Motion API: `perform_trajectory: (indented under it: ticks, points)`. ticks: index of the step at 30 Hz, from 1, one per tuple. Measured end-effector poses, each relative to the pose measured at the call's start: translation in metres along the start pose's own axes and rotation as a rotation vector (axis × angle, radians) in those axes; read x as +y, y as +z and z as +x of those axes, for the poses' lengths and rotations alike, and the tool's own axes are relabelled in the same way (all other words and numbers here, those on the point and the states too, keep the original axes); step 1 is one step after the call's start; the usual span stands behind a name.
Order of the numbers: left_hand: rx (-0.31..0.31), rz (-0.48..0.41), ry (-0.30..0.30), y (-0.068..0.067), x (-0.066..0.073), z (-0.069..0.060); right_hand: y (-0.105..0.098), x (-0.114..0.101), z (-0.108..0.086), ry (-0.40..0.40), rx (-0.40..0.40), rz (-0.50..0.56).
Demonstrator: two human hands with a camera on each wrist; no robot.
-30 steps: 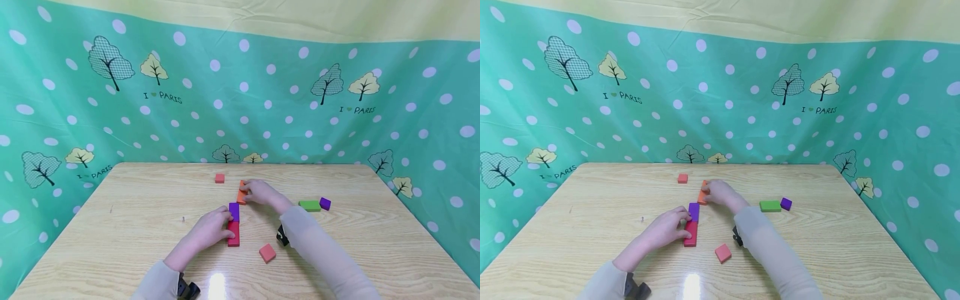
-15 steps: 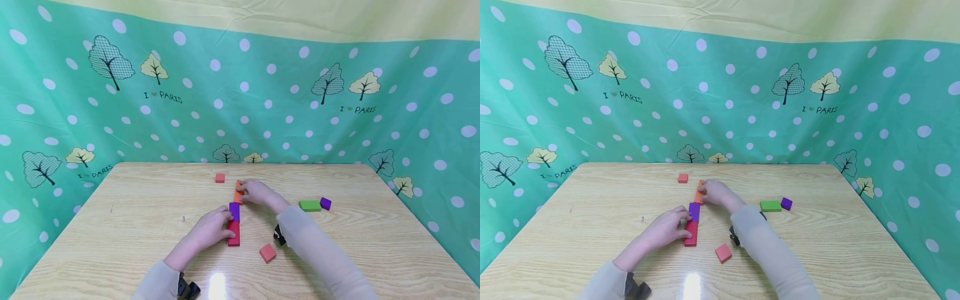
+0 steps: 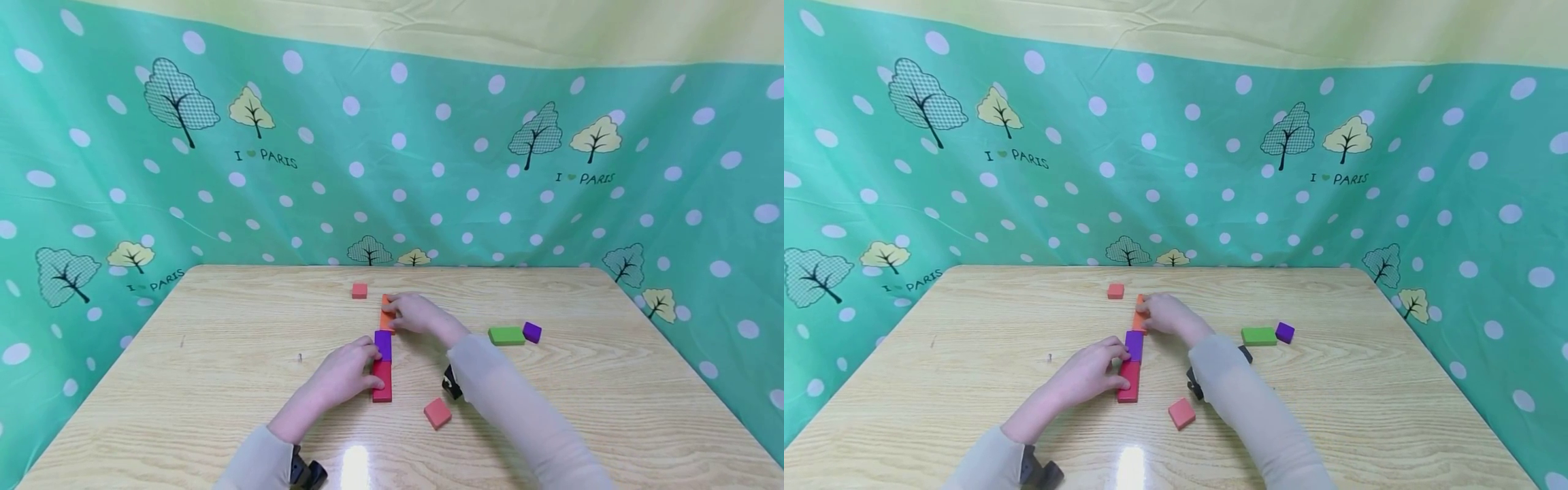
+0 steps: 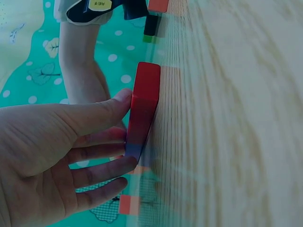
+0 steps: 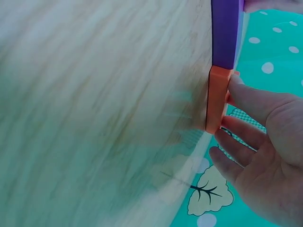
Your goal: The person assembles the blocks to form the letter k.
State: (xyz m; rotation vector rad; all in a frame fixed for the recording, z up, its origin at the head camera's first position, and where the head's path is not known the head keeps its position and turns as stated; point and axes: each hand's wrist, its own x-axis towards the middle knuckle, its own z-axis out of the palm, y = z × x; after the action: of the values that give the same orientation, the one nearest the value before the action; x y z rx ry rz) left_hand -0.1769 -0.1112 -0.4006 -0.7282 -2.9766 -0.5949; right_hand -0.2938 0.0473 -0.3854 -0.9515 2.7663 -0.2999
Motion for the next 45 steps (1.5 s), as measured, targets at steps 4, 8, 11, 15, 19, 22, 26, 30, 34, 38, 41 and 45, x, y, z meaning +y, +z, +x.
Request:
perform_trajectory:
  ticks: [4,8,11,15,19,22,26,30,34,38,41,45]
  points:
    - [0.003,0.000,0.004,0.0002,-0.0009,0.0001,-0.0001,-0.0022,0.0010,0.005,-0.010,0.004]
    - [0.004,0.000,0.006,0.0001,-0.0012,0.0000,-0.0003,-0.0041,0.0017,0.009,-0.007,0.017]
    - [0.004,0.003,0.004,-0.0001,-0.0009,0.0000,-0.0003,-0.0050,0.0023,0.008,-0.005,0.022]
    - [0.003,0.006,0.001,-0.0001,-0.0002,0.0001,0.0002,-0.0060,0.0031,0.017,-0.012,0.025]
    - [0.000,0.000,-0.001,-0.0002,0.0000,-0.0006,0.0011,-0.0067,0.0044,0.025,-0.018,0.025]
    - [-0.002,-0.003,-0.007,-0.0008,0.0001,-0.0008,0.0012,-0.0070,0.0049,0.022,-0.015,0.025]
    - [-0.004,-0.003,-0.012,-0.0011,-0.0002,-0.0002,0.0010,-0.0075,0.0052,0.011,-0.016,0.027]
    - [-0.003,-0.001,-0.012,-0.0005,0.0001,0.0003,0.0005,-0.0071,0.0059,0.010,-0.027,0.022]
    - [-0.008,0.001,-0.014,0.0001,0.0008,0.0002,-0.0001,-0.0062,0.0058,0.006,-0.024,0.017]
    - [-0.013,-0.003,-0.020,-0.0001,0.0013,0.0005,-0.0008,-0.0058,0.0056,-0.006,-0.014,0.014]
    - [-0.013,-0.009,-0.020,-0.0002,0.0009,0.0008,-0.0009,-0.0058,0.0057,-0.013,-0.014,0.014]
    - [-0.006,-0.009,-0.011,-0.0005,0.0004,0.0005,-0.0006,-0.0059,0.0059,-0.013,-0.013,0.016]
